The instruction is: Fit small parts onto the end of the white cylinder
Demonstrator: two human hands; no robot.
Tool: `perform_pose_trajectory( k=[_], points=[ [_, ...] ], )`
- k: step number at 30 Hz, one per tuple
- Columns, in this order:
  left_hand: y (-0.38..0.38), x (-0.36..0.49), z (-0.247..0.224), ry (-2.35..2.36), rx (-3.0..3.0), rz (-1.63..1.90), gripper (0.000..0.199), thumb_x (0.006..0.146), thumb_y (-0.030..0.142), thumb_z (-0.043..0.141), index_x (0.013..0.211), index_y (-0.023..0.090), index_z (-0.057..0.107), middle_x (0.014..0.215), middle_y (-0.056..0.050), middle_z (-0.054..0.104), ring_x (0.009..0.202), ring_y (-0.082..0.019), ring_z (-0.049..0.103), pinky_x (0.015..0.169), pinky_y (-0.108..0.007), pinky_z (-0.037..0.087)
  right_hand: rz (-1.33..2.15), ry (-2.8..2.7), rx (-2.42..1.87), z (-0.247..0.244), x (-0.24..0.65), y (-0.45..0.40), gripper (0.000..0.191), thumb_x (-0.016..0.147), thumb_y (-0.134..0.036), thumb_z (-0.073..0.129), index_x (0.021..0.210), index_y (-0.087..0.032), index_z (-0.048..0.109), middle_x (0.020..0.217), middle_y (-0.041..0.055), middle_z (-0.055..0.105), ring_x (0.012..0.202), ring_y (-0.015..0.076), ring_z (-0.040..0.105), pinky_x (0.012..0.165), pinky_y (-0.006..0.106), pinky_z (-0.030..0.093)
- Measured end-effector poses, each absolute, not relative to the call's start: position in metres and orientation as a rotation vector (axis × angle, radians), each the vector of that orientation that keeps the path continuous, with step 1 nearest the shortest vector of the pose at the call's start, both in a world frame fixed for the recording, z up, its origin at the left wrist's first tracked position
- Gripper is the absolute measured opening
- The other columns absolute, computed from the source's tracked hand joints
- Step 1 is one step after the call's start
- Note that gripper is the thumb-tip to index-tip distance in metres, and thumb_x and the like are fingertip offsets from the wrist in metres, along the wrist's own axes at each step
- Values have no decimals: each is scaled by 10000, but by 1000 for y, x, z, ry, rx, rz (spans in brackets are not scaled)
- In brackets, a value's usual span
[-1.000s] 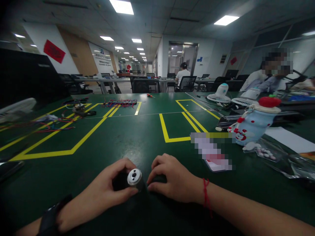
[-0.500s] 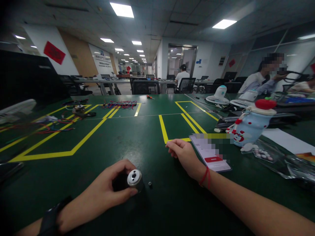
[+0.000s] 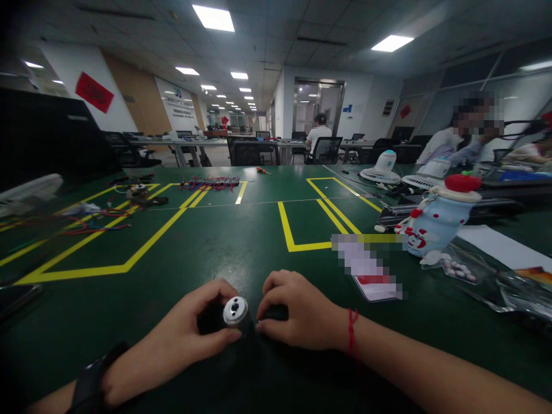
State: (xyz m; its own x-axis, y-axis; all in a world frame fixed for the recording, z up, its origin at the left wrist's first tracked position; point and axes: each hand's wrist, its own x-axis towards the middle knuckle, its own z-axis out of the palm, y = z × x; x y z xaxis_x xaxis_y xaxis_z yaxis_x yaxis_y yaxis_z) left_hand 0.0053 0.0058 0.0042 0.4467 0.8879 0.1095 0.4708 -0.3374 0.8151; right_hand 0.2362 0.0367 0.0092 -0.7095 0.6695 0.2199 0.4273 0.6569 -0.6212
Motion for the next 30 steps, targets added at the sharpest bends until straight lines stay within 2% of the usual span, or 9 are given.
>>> perform_pose_trajectory(
  k=[5,15,19,22,25,30],
  points=[
    [6,5,5,1149,1982,720,178,778,199,675,921,210,571,893,2,618,819,-196,570,711,-287,442,781,-2166,-867,22,217,30,107,820,-256,680,908,-201,704,927,20,555,854,140,558,748,269,453],
    [5,5,3,1122,1983,737,168,796,197,670,918,208,556,870,12,586,799,-183,555,691,-271,440,735,-2316,-802,31,205,27,139,844,-219,635,952,-201,720,899,25,582,828,139,562,761,277,442],
    [4,5,4,1132,1979,716,174,785,191,679,908,204,556,878,9,599,807,-187,562,700,-275,444,775,-2197,-819,34,211,29,157,844,-234,626,977,-206,705,966,36,592,868,150,560,782,287,440],
    [4,4,6,1147,1977,711,188,780,186,686,923,208,566,910,5,618,838,-195,573,733,-288,446,936,-1896,-981,26,224,45,164,865,-302,595,947,-192,685,870,26,616,772,141,557,681,267,435],
    [5,4,9,1146,1966,712,202,781,194,693,944,213,574,925,5,626,855,-197,580,751,-295,447,1103,-1551,-1166,7,242,68,237,836,-385,614,826,-156,673,707,7,581,611,116,502,573,255,393],
    [5,5,13,1157,1946,677,185,782,195,686,936,204,583,926,-8,633,858,-205,584,753,-304,450,1111,-1439,-1190,-19,261,90,335,909,-456,448,950,-153,584,736,-2,525,585,102,482,563,254,403]
  ],
)
